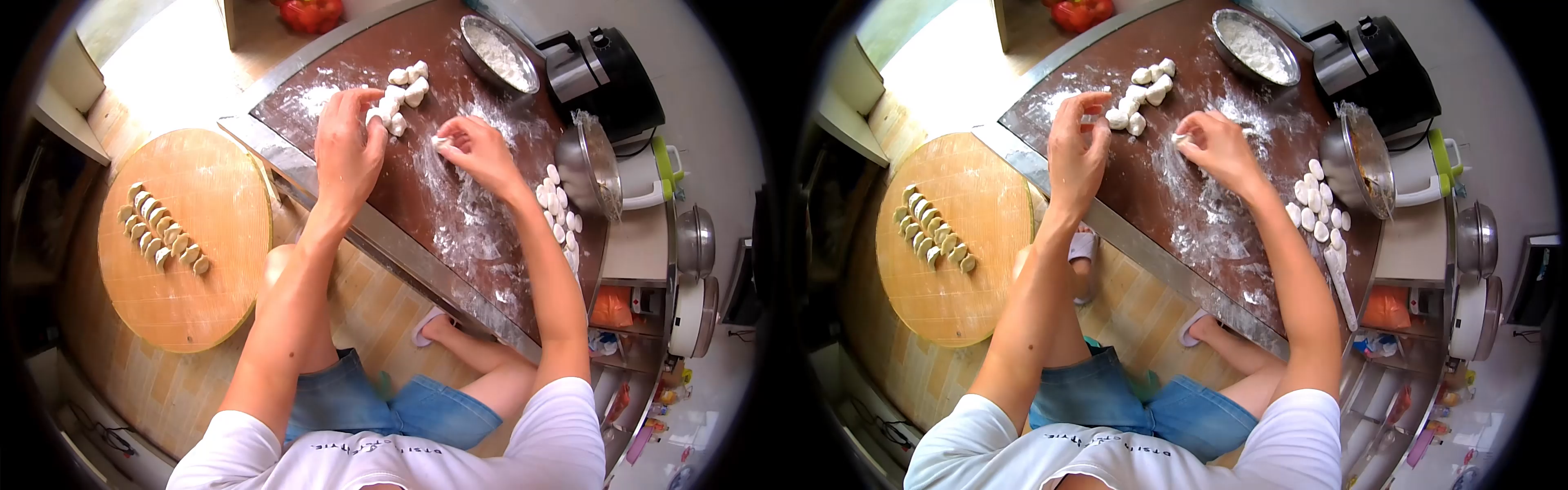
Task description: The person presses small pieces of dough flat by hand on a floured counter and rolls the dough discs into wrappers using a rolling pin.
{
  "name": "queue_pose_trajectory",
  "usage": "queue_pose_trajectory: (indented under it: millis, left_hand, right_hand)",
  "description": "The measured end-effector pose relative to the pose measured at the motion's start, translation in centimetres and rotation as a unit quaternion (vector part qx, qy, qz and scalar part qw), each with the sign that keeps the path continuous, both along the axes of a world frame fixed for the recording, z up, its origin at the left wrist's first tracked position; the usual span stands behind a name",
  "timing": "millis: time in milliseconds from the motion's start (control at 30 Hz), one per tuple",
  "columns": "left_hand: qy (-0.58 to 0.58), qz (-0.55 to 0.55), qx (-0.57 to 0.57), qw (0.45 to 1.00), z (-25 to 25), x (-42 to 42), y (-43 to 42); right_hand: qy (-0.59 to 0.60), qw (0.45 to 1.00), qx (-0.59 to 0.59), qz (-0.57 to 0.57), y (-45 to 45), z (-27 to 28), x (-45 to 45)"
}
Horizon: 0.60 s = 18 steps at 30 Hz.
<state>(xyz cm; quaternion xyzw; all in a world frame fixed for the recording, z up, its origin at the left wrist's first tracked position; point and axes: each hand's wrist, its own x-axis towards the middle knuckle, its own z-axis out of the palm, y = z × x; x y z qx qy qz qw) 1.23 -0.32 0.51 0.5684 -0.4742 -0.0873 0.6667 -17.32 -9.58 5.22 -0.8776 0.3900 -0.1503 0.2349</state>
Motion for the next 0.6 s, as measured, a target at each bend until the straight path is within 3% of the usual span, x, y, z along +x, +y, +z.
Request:
queue_pose_trajectory:
  millis: [133, 267, 367, 400, 533, 600]
  left_hand:
    - [-0.003, -0.009, -0.020, 1.000, -0.1, 0.0, 0.0]
    - [-0.013, -0.009, -0.004, 1.000, -0.3, -0.2, 0.0]
    - [-0.008, -0.010, -0.015, 1.000, -0.3, -0.3, 0.1]
    - [-0.009, -0.009, -0.013, 1.000, -0.3, -0.3, 0.1]
    - [-0.013, -0.007, -0.009, 1.000, -0.2, -0.2, 0.1]
    - [-0.021, -0.005, -0.011, 1.000, -0.3, -0.3, -0.1]
  right_hand:
    - [0.105, 0.992, -0.061, -0.041, 3.7, 1.0, -6.0]
    - [0.010, 0.994, 0.039, -0.097, 4.7, 0.5, -6.0]
    - [-0.011, 0.999, 0.019, -0.027, 4.0, -0.4, -5.5]
    - [0.025, 0.995, -0.090, 0.029, 3.7, -0.6, -5.2]
    - [0.044, 0.980, -0.179, 0.076, 4.3, -0.8, -5.4]
    - [0.020, 0.999, -0.048, -0.006, 3.9, -0.7, -5.5]
